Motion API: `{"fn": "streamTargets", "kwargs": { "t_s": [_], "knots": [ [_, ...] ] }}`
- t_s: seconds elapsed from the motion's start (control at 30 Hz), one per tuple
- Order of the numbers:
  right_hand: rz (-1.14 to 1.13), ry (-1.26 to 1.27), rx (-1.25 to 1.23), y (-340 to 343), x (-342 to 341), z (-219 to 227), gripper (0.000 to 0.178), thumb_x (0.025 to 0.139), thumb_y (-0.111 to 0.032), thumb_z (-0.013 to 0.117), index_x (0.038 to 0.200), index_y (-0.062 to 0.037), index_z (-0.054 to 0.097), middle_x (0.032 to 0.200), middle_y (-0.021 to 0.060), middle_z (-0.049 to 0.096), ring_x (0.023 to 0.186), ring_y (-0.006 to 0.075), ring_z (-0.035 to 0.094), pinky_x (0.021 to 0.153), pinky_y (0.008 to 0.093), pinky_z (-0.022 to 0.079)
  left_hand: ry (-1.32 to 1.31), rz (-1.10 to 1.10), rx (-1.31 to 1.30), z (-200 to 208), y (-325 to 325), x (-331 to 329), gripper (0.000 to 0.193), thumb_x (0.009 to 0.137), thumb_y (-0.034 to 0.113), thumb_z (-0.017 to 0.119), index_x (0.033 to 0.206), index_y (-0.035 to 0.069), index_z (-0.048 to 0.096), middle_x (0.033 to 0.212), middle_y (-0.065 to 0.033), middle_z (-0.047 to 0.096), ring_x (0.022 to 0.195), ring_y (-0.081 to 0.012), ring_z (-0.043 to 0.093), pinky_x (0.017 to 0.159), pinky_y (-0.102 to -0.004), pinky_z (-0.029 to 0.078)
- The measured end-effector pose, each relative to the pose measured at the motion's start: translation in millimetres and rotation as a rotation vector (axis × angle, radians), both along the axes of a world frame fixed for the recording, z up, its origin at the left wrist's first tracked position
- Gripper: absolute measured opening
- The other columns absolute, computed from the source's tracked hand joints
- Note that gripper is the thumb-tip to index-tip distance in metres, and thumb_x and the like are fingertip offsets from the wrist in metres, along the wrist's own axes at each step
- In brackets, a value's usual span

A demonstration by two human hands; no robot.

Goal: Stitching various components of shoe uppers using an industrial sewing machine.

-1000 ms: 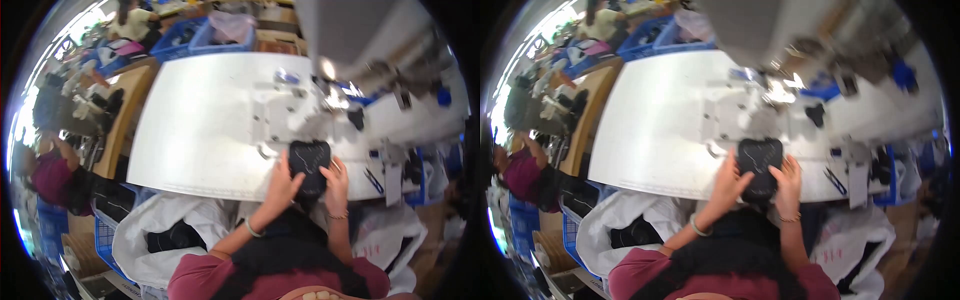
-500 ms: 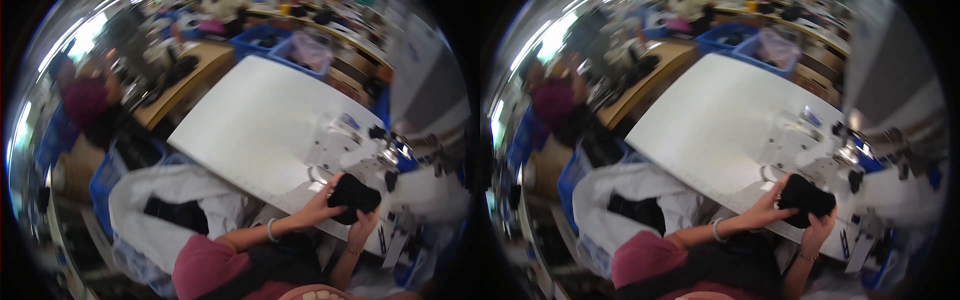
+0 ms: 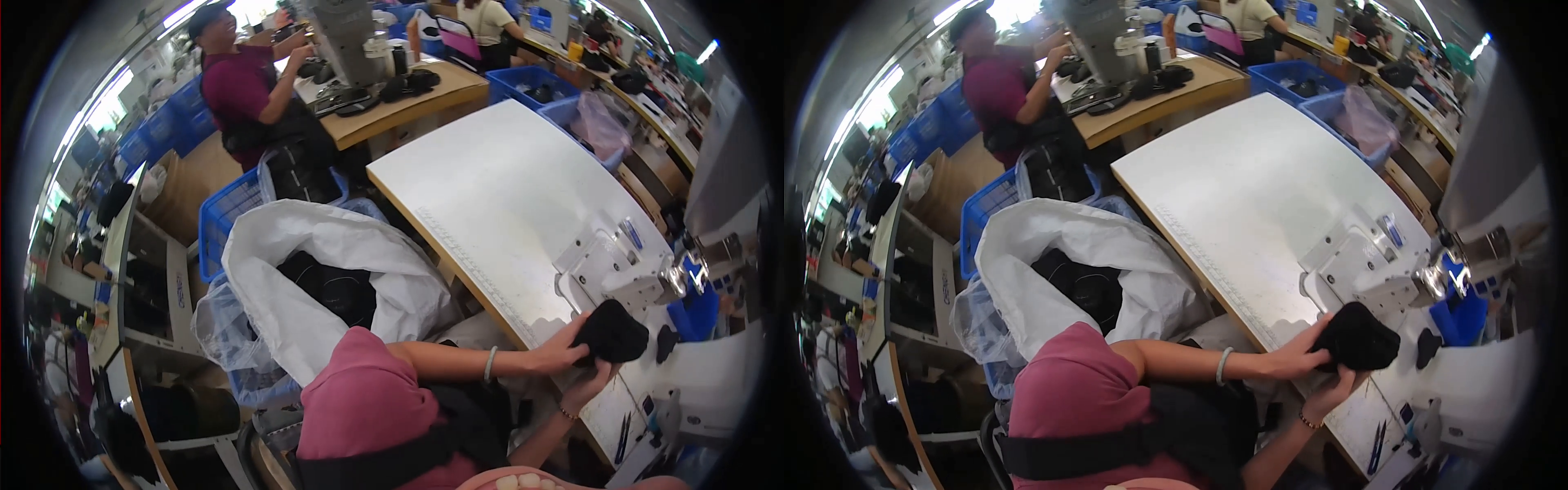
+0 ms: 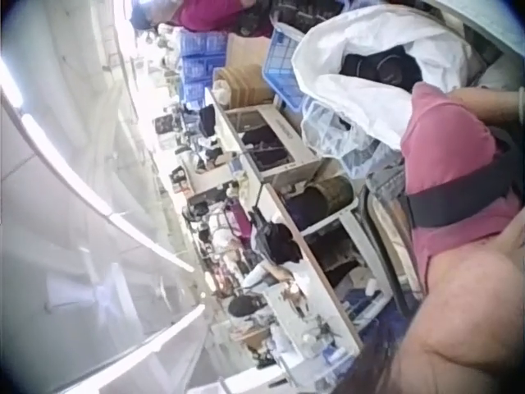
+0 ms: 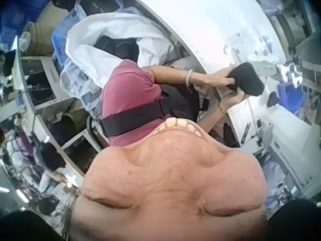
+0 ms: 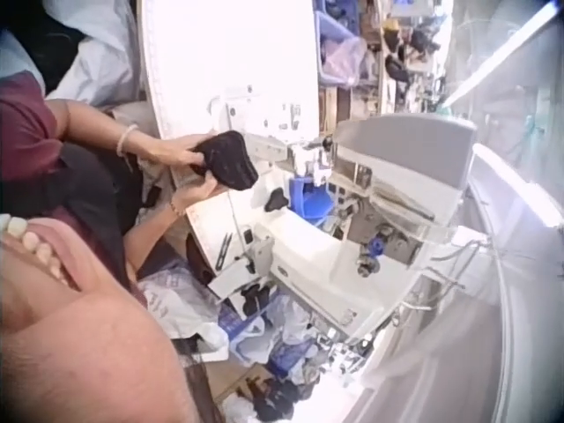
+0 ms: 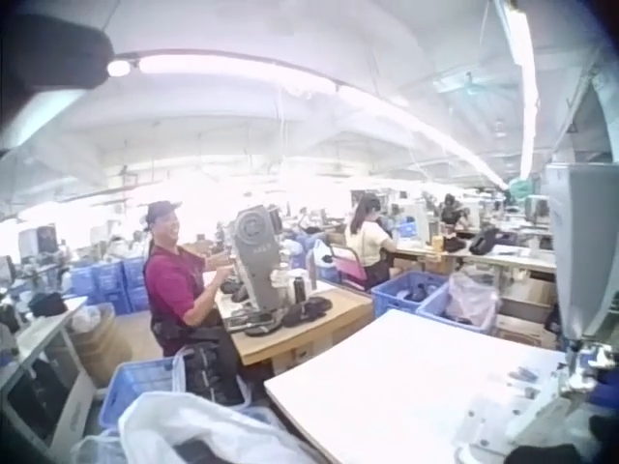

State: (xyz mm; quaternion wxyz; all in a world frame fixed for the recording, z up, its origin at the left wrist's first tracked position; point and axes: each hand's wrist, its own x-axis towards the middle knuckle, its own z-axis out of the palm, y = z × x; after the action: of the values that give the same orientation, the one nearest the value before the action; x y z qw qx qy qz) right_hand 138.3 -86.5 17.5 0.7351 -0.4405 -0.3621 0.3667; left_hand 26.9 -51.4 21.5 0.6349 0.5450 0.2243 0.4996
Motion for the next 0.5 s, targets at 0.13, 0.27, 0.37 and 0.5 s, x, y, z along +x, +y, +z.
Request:
{"fn": "streamTargets", "kwargs": {
  "t_s": [0.13, 0.27, 0.37, 0.5],
  "knots": [
    [-0.087, 0.021, -0.020, 9, -11, -10, 0.054, 0.076, -0.006, 0.046, 0.129, -0.0002, 0.040, 0.120, 0.0093, 0.050, 0.107, 0.0196, 0.049, 0.095, 0.0300, 0.037, 0.043, 0.139, -0.093, -12, 3, 5, 0.074, 0.081, 0.013, 0.052, 0.141, -0.007, 0.014, 0.131, -0.0190, 0.040, 0.120, -0.0226, 0.039, 0.100, -0.0302, 0.032],
    [-0.152, -0.067, -0.092, -7, -20, 13, 0.050, 0.081, -0.006, 0.047, 0.130, 0.0012, 0.039, 0.120, 0.0093, 0.050, 0.106, 0.0178, 0.049, 0.094, 0.0288, 0.036, 0.009, 0.074, -0.120, 6, 3, -5, 0.057, 0.080, 0.013, 0.053, 0.131, -0.004, 0.031, 0.118, -0.0151, 0.047, 0.105, -0.0182, 0.046, 0.092, -0.0294, 0.039],
    [-0.096, -0.041, -0.110, -17, -5, 21, 0.045, 0.086, -0.005, 0.051, 0.129, 0.0025, 0.041, 0.117, 0.0090, 0.053, 0.102, 0.0150, 0.051, 0.091, 0.0270, 0.039, 0.234, -0.059, -0.128, 31, 4, -22, 0.061, 0.080, 0.015, 0.057, 0.132, -0.004, 0.030, 0.116, -0.0180, 0.048, 0.100, -0.0233, 0.051, 0.089, -0.0323, 0.042],
    [-0.037, -0.292, -0.366, -16, -5, 17, 0.044, 0.086, -0.007, 0.060, 0.126, 0.0023, 0.044, 0.111, 0.0079, 0.057, 0.098, 0.0143, 0.054, 0.084, 0.0262, 0.044, 0.515, 0.112, 0.074, 24, 14, -48, 0.075, 0.080, 0.020, 0.065, 0.138, -0.003, 0.023, 0.118, -0.0231, 0.044, 0.094, -0.0324, 0.055, 0.086, -0.0369, 0.045]
  ]
}}
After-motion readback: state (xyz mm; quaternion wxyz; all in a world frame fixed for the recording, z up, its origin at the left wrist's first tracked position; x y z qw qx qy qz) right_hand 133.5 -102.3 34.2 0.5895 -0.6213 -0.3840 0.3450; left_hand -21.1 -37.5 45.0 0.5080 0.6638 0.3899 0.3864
